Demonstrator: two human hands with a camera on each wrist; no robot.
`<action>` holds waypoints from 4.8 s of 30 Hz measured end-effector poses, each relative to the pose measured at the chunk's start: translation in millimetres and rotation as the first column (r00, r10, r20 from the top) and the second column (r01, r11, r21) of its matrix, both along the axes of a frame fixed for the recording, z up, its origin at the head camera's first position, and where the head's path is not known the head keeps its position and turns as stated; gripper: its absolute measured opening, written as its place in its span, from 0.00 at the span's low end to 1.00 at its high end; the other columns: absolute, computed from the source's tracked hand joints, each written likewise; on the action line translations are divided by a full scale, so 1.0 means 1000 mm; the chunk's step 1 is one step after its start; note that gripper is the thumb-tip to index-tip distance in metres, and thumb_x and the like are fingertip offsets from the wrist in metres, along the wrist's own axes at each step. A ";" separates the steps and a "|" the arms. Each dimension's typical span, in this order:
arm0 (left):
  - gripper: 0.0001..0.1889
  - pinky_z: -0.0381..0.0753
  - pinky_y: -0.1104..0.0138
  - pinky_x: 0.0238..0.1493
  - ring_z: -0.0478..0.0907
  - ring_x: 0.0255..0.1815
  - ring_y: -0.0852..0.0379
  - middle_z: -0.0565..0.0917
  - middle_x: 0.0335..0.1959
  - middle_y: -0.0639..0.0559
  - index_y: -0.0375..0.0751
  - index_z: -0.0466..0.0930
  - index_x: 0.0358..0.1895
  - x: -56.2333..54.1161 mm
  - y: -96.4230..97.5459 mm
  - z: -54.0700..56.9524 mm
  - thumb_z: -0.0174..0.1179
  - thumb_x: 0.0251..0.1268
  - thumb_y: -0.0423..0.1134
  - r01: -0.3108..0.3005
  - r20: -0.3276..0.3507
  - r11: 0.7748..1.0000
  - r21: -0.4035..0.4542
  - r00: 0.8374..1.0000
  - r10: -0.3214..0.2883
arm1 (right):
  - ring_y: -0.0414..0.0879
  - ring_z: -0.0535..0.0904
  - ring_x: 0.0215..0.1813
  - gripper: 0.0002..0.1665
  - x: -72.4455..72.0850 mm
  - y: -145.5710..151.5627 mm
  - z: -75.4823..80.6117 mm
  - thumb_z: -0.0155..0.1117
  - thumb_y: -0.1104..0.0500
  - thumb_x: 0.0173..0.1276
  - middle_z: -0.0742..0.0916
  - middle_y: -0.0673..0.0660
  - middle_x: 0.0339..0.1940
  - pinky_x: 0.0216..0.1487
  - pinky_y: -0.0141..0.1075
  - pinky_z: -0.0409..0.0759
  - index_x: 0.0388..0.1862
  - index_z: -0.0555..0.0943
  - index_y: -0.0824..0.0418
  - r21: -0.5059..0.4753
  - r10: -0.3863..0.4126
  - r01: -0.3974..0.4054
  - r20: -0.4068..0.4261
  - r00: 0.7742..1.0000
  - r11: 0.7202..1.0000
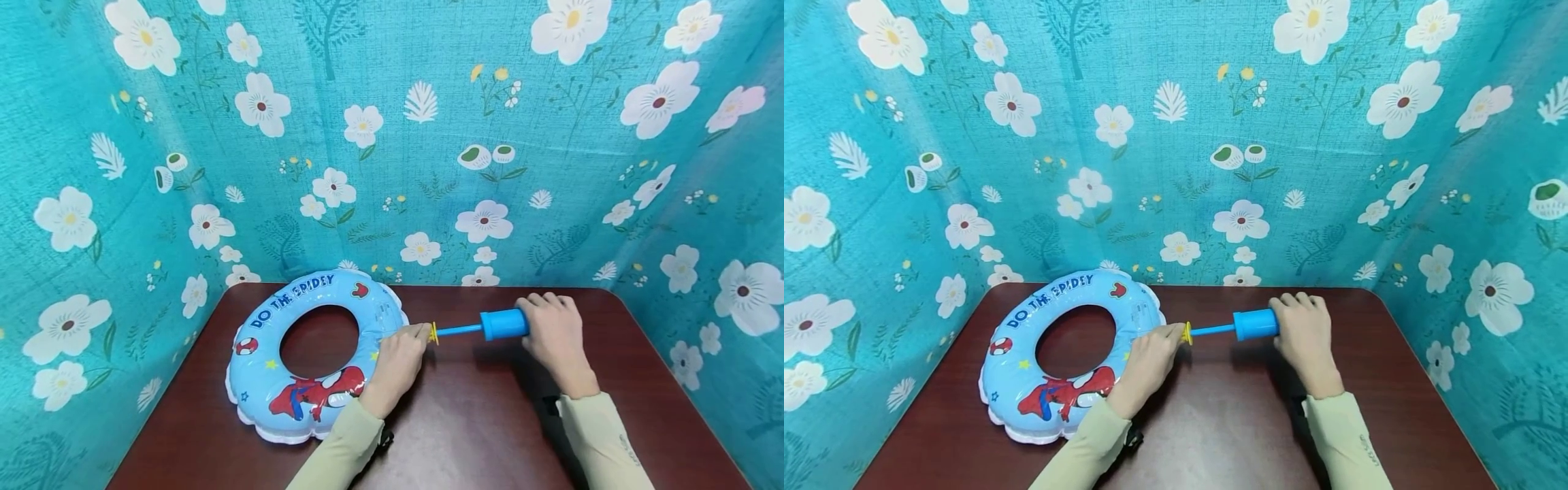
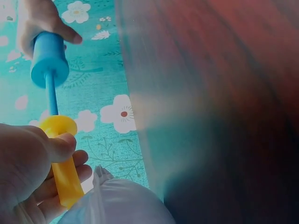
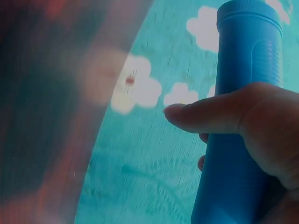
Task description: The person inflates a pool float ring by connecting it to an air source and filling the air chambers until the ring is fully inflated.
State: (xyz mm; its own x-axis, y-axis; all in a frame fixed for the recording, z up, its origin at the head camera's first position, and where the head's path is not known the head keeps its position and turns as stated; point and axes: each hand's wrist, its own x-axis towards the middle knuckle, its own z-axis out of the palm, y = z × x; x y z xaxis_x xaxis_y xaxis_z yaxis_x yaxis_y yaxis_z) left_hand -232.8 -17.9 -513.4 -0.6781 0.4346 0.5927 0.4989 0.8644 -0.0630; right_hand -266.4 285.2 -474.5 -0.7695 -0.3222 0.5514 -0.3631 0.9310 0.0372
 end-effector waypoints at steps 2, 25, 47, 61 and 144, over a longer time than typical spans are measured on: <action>0.09 0.85 0.65 0.27 0.88 0.39 0.57 0.90 0.41 0.56 0.44 0.86 0.53 0.000 0.000 -0.001 0.68 0.74 0.35 -0.003 -0.002 1.000 -0.004 1.000 0.003 | 0.63 0.82 0.47 0.33 0.000 0.005 0.000 0.86 0.68 0.34 0.90 0.63 0.41 0.53 0.62 0.75 0.46 0.87 0.63 0.003 -0.010 0.010 -0.017 1.000 1.000; 0.08 0.86 0.65 0.29 0.88 0.40 0.57 0.91 0.43 0.55 0.44 0.87 0.53 -0.001 -0.002 -0.003 0.68 0.75 0.34 0.037 0.018 0.998 0.043 0.999 -0.037 | 0.61 0.82 0.44 0.29 0.005 -0.006 0.003 0.81 0.69 0.37 0.89 0.61 0.38 0.50 0.59 0.75 0.44 0.86 0.62 0.026 0.009 -0.010 0.019 1.000 1.000; 0.06 0.84 0.66 0.26 0.88 0.36 0.57 0.90 0.39 0.55 0.44 0.87 0.50 0.000 -0.005 0.003 0.67 0.76 0.35 0.015 0.037 1.000 0.009 0.999 -0.016 | 0.60 0.83 0.47 0.31 0.006 -0.027 -0.009 0.84 0.67 0.39 0.90 0.60 0.41 0.50 0.57 0.75 0.47 0.86 0.61 0.016 0.042 -0.042 0.024 0.999 0.999; 0.15 0.88 0.66 0.34 0.89 0.44 0.56 0.91 0.49 0.54 0.43 0.87 0.61 0.005 -0.005 0.001 0.66 0.76 0.32 -0.003 0.046 0.999 -0.040 0.999 0.005 | 0.62 0.82 0.46 0.31 0.006 -0.014 -0.009 0.84 0.66 0.39 0.89 0.63 0.41 0.48 0.60 0.74 0.46 0.85 0.64 0.073 -0.038 0.034 0.052 0.998 0.997; 0.13 0.88 0.64 0.32 0.90 0.47 0.56 0.92 0.52 0.54 0.45 0.88 0.59 0.000 -0.010 0.000 0.68 0.76 0.36 0.049 0.028 0.998 0.048 0.998 -0.051 | 0.61 0.82 0.45 0.32 0.010 -0.044 -0.012 0.89 0.65 0.37 0.88 0.63 0.42 0.49 0.60 0.75 0.45 0.84 0.64 0.078 0.019 -0.013 -0.076 0.997 0.997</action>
State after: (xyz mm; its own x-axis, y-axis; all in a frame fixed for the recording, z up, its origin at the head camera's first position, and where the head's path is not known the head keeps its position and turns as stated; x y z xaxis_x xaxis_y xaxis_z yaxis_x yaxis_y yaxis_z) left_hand -233.1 -28.0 -513.6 -0.6734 0.4402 0.5939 0.5426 0.8400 -0.0073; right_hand -256.3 240.9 -486.8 -0.7205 -0.3780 0.5814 -0.3711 0.9184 0.1373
